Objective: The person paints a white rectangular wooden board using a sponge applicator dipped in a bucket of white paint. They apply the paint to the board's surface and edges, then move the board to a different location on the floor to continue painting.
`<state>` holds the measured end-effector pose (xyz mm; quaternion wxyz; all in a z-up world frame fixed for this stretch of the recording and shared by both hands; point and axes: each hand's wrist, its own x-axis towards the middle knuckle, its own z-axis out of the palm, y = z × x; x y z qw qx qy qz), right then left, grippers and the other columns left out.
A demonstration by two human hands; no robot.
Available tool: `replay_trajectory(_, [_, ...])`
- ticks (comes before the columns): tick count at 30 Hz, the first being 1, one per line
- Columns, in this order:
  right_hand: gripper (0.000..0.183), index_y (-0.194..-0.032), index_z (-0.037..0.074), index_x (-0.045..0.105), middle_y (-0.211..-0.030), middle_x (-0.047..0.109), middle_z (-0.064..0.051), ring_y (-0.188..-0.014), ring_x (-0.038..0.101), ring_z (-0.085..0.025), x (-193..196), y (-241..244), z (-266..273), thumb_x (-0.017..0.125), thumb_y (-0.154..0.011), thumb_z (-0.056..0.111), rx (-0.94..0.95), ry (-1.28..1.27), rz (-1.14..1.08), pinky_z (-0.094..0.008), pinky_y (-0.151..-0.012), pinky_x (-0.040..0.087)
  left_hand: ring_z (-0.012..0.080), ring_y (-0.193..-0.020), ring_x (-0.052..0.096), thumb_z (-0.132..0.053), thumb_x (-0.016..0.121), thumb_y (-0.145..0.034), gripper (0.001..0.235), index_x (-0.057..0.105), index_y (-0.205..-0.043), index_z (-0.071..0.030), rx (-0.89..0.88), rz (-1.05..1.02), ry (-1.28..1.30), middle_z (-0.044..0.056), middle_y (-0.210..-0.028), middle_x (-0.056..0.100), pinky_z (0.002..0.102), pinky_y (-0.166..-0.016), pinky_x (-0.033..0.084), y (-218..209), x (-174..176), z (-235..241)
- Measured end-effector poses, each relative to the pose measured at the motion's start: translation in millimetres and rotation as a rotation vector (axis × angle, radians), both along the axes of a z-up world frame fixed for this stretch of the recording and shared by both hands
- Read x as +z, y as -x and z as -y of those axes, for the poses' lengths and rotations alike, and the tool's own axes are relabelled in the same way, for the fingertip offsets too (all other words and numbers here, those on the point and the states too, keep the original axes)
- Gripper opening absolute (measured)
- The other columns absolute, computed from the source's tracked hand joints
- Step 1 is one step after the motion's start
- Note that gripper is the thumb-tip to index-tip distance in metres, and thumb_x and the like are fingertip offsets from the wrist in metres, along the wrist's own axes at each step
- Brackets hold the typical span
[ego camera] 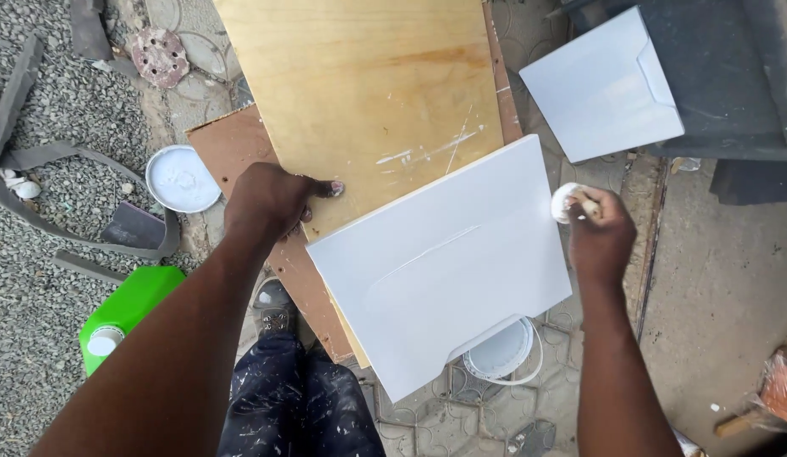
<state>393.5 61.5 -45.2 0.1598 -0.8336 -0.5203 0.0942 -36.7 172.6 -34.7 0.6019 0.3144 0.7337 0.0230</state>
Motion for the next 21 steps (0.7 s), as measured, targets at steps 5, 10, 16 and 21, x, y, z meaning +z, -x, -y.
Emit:
replay_trajectory(5, [0.025, -0.114, 0.008, 0.069, -0.097, 0.071, -0.016, -0.093, 0.07, -0.042, 3, 100, 37, 0.076, -0.096, 0.024, -0.014, 0.023, -0.096, -0.049, -0.082, 0.053, 0.0207, -0.038, 0.061, -0.023, 0.073, -0.083, 0.028, 0.072, -0.091, 0.004, -0.031, -0.048, 0.0, 0.007, -0.05, 0.061, 0.033, -0.042, 0.051, 1, -3, 4])
replay_trajectory(10, [0.014, -0.102, 0.016, 0.072, -0.09, 0.072, -0.005, -0.083, 0.07, -0.027, -3, 274, 114, 0.072, -0.088, 0.015, 0.361, -0.047, -0.241, -0.038, -0.077, 0.059, 0.0187, -0.038, 0.06, -0.024, 0.078, -0.078, 0.032, 0.071, -0.092, 0.005, -0.005, -0.011, 0.006, 0.008, -0.051, 0.06, 0.031, -0.039, 0.05, 2, -5, 5])
replay_trajectory(16, [0.023, -0.109, 0.015, 0.07, -0.089, 0.071, -0.003, -0.079, 0.067, -0.026, 2, 249, 93, 0.069, -0.087, 0.009, 0.409, -0.034, -0.306, -0.037, -0.071, 0.056, 0.0172, -0.04, 0.059, -0.024, 0.079, -0.08, 0.034, 0.071, -0.097, 0.004, 0.001, 0.014, 0.001, 0.008, -0.055, 0.061, 0.029, -0.039, 0.048, 3, -2, 5])
replay_trajectory(21, [0.017, -0.113, 0.001, 0.069, -0.095, 0.069, -0.019, -0.087, 0.068, -0.041, -19, 67, 19, 0.074, -0.098, 0.007, 0.203, -0.144, 0.101, -0.048, -0.079, 0.053, 0.0162, -0.039, 0.06, -0.024, 0.079, -0.082, 0.036, 0.07, -0.099, 0.006, -0.001, 0.006, -0.02, 0.008, -0.054, 0.062, 0.029, -0.037, 0.05, 3, -8, 5])
